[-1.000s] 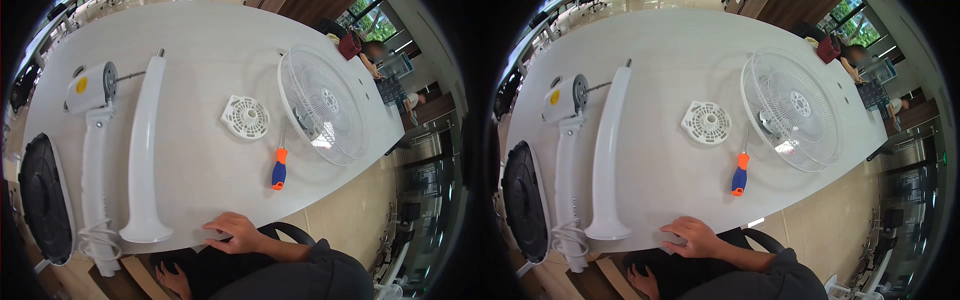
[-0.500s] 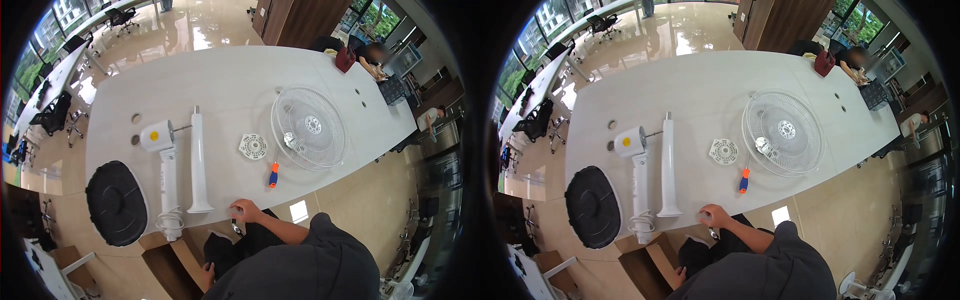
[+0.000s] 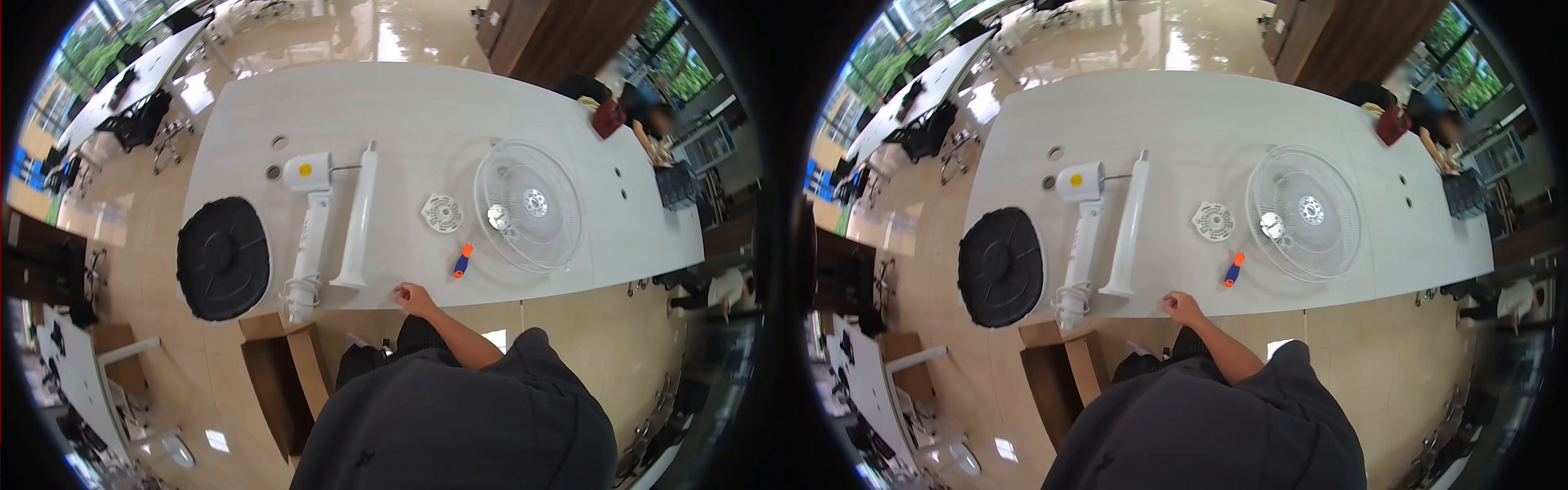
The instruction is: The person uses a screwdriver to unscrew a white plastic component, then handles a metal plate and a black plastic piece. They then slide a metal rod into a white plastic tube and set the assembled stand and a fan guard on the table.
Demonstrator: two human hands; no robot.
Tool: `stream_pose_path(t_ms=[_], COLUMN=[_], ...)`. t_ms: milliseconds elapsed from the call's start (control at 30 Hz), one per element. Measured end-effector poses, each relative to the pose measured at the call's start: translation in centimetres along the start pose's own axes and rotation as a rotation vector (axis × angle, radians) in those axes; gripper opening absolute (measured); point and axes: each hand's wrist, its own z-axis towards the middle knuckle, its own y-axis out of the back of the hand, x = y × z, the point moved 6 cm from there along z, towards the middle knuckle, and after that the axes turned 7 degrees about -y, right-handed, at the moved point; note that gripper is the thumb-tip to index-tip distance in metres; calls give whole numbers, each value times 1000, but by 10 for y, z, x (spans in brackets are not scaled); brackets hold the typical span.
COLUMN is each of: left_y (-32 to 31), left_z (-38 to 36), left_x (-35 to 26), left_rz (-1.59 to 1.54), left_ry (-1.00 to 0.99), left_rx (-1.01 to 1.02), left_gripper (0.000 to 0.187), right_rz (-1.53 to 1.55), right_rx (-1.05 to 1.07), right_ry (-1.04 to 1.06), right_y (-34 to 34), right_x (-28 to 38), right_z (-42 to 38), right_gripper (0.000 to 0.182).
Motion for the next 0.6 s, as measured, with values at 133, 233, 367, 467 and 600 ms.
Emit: stream_pose_path(t_ms=[133, 233, 367, 467, 600], left_y=[9, 12, 12, 12, 12], left_z=[-13, -10, 2, 15, 32], left_x=[12, 10, 4, 0, -6], left_rz=[1, 27, 54, 80, 117], left_ry=[15, 4, -19, -39, -69], left_rx=[16, 59, 120, 170, 246], left_gripper=[58, 58, 58, 59, 59], right_rz=[-88, -157, -205, -278, -408], right_rx=[-30, -35, 25, 65, 93], right_ry=[27, 37, 9, -17, 23], right_y=[-2, -5, -6, -6, -20], right_x=[-1, -1, 1, 6, -11], right_z=[-3, -3, -7, -20, -41], right_gripper=[32, 34, 37, 38, 43])
